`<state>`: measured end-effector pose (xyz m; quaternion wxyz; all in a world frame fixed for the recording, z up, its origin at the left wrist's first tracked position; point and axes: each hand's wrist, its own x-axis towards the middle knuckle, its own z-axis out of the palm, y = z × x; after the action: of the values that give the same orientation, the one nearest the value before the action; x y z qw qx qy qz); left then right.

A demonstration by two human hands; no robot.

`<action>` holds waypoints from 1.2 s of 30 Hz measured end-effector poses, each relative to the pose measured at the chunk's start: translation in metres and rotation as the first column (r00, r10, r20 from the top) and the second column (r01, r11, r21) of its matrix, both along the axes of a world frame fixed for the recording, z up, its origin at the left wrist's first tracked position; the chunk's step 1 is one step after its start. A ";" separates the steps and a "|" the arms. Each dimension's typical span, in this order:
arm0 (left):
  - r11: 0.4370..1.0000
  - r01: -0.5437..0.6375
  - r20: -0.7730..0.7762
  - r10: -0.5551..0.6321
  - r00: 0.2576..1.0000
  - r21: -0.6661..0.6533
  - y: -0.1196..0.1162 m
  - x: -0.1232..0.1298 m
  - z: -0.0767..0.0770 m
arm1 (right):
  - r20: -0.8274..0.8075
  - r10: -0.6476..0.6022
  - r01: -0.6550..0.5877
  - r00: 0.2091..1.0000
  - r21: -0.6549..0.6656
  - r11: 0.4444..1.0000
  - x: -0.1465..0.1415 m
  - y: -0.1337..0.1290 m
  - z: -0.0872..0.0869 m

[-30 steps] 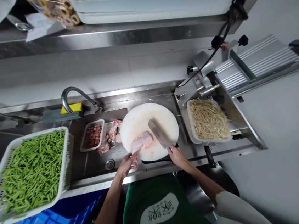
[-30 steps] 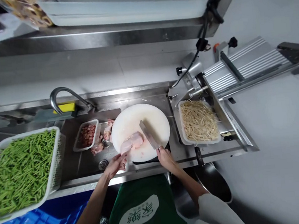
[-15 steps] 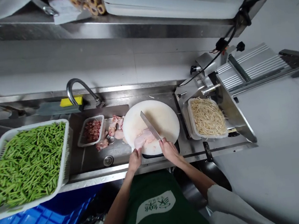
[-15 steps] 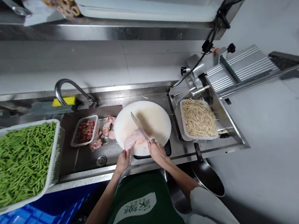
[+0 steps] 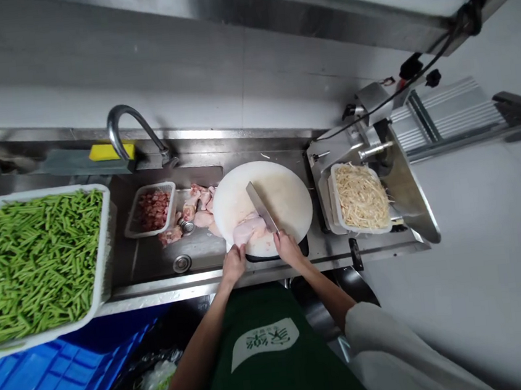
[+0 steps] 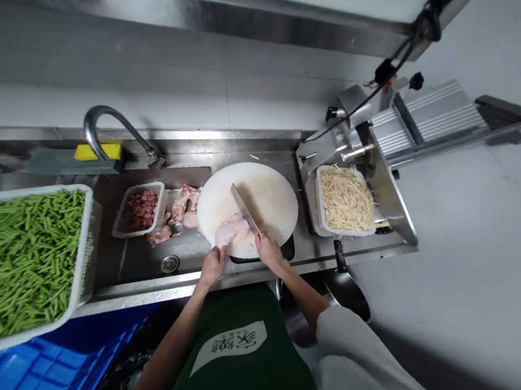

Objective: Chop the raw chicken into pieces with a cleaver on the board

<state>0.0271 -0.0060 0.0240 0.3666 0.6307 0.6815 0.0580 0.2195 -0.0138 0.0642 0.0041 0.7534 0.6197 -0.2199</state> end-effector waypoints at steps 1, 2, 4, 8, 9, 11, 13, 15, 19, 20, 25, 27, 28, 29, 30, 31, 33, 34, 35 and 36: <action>1.000 0.002 -0.013 -0.002 1.000 -0.006 -0.001 0.000 0.000 | 0.006 0.002 -0.001 1.000 -0.014 1.000 0.004 0.002 -0.001; 1.000 0.001 -0.023 -0.001 1.000 -0.010 -0.001 0.000 0.000 | 0.005 0.007 -0.006 1.000 -0.020 1.000 0.010 0.004 0.001; 1.000 0.011 -0.019 -0.011 1.000 0.000 -0.003 -0.002 -0.002 | -0.018 0.006 -0.007 1.000 -0.029 1.000 0.025 0.011 0.006; 0.999 0.042 0.000 -0.042 0.999 0.008 -0.005 -0.006 -0.006 | -0.067 -0.030 0.026 0.997 -0.067 0.997 0.050 0.021 0.017; 0.999 0.048 0.006 -0.048 0.999 0.008 -0.005 -0.006 -0.007 | -0.041 -0.041 0.040 0.998 -0.035 0.999 0.052 0.020 0.019; 0.998 0.054 0.012 -0.054 0.998 0.010 -0.005 -0.007 -0.008 | 0.020 -0.043 0.042 0.999 0.055 0.998 0.046 0.016 0.021; 0.999 0.053 0.008 -0.053 0.999 0.013 -0.006 -0.006 -0.009 | 0.038 -0.020 0.016 0.999 0.085 0.996 0.034 0.010 0.021; 0.998 0.052 0.006 -0.052 0.999 0.020 -0.006 -0.006 -0.009 | 0.024 0.003 -0.005 1.000 0.074 0.997 0.021 0.005 0.019; 0.998 0.059 0.003 -0.059 0.998 0.013 -0.006 -0.006 -0.009 | 0.012 0.006 -0.006 1.000 0.034 0.999 0.009 0.003 0.023; 0.998 0.058 -0.002 -0.058 0.998 0.008 -0.006 -0.006 -0.009 | 0.017 0.006 -0.007 1.000 0.044 0.999 0.010 0.004 0.028; 0.999 0.042 0.017 -0.043 0.999 0.012 -0.007 -0.005 -0.009 | -0.007 -0.027 0.027 1.000 0.323 0.946 0.009 0.011 0.061; 0.999 0.043 0.032 -0.043 0.999 0.017 -0.007 -0.005 -0.009 | -0.030 -0.051 0.058 0.998 0.384 0.921 0.003 0.010 0.059; 0.999 0.042 0.030 -0.042 0.999 0.012 -0.007 -0.005 -0.009 | -0.027 -0.062 0.067 0.998 0.353 0.933 0.000 0.008 0.052; 0.999 0.039 0.021 -0.039 0.999 0.005 -0.007 -0.005 -0.009 | -0.017 -0.066 0.068 0.998 0.283 0.957 -0.002 0.005 0.043; 0.999 0.038 0.013 -0.038 0.999 0.003 -0.006 -0.006 -0.009 | -0.002 -0.063 0.062 0.998 0.193 0.979 -0.003 0.000 0.032; 0.999 0.037 0.007 -0.037 0.999 0.003 -0.006 -0.006 -0.010 | 0.010 -0.055 0.053 0.998 0.103 0.993 -0.001 -0.005 0.022; 0.999 0.037 -0.002 -0.037 0.999 0.005 -0.005 -0.006 -0.010 | 0.007 -0.023 0.023 1.000 -0.024 0.999 0.009 -0.016 0.006; 0.999 0.040 -0.002 -0.040 0.999 0.007 -0.004 -0.006 -0.011 | -0.001 -0.005 0.005 1.000 -0.053 0.999 0.016 -0.019 0.003; 0.999 0.044 -0.001 -0.044 0.999 0.009 -0.004 -0.006 -0.012 | -0.003 0.007 -0.007 1.000 -0.071 0.997 0.024 -0.022 0.003; 0.999 0.047 0.000 -0.047 0.999 0.008 -0.004 -0.007 -0.013 | 0.005 0.011 -0.010 1.000 -0.084 0.996 0.030 -0.022 0.006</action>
<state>0.0205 -0.0100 0.0113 0.3653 0.6480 0.6663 0.0524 0.2497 -0.0360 0.0703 0.0387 0.7498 0.6140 -0.2436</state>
